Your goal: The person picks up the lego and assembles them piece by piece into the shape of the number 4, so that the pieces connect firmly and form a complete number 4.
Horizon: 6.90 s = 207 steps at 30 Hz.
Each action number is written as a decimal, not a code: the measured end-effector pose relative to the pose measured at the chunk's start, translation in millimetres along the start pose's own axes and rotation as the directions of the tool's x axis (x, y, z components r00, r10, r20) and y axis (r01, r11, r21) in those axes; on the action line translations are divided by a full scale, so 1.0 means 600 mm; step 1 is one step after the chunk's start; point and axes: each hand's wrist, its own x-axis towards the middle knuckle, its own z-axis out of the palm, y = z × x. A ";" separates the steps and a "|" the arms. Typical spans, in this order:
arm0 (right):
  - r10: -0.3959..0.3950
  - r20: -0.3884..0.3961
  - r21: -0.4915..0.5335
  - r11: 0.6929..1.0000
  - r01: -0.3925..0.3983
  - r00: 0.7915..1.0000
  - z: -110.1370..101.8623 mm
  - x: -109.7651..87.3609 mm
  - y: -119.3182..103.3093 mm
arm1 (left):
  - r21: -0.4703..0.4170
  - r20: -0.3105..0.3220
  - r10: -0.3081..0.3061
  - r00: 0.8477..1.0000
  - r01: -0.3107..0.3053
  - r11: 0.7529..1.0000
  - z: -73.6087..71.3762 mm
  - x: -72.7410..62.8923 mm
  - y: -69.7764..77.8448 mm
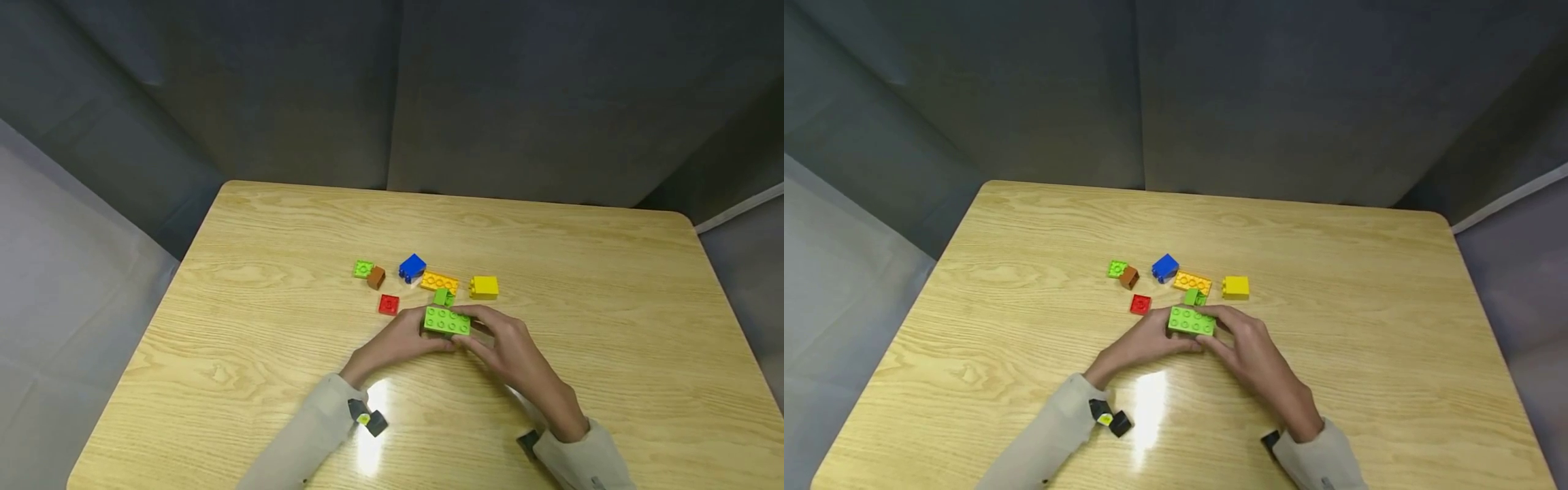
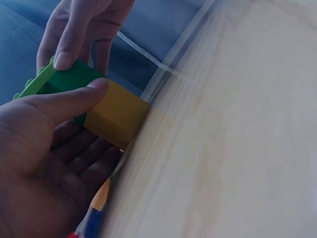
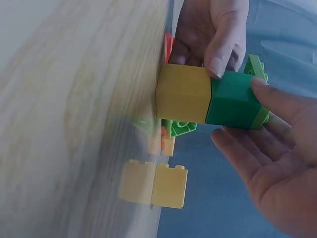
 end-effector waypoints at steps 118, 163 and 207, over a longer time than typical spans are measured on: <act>-0.041 -0.027 -0.035 0.999 0.040 0.999 -0.011 -0.010 0.018 | 0.474 -0.175 0.170 0.970 -0.068 0.878 -0.051 0.065 0.035; -0.093 -0.047 -0.014 0.996 0.092 0.995 -0.011 -0.015 0.020 | 0.548 -0.155 0.136 0.978 -0.029 0.836 -0.054 0.068 0.034; -0.109 -0.062 -0.018 0.994 0.108 0.992 -0.012 -0.012 0.024 | -0.033 -0.214 0.068 0.974 -0.077 0.996 -0.072 0.014 0.064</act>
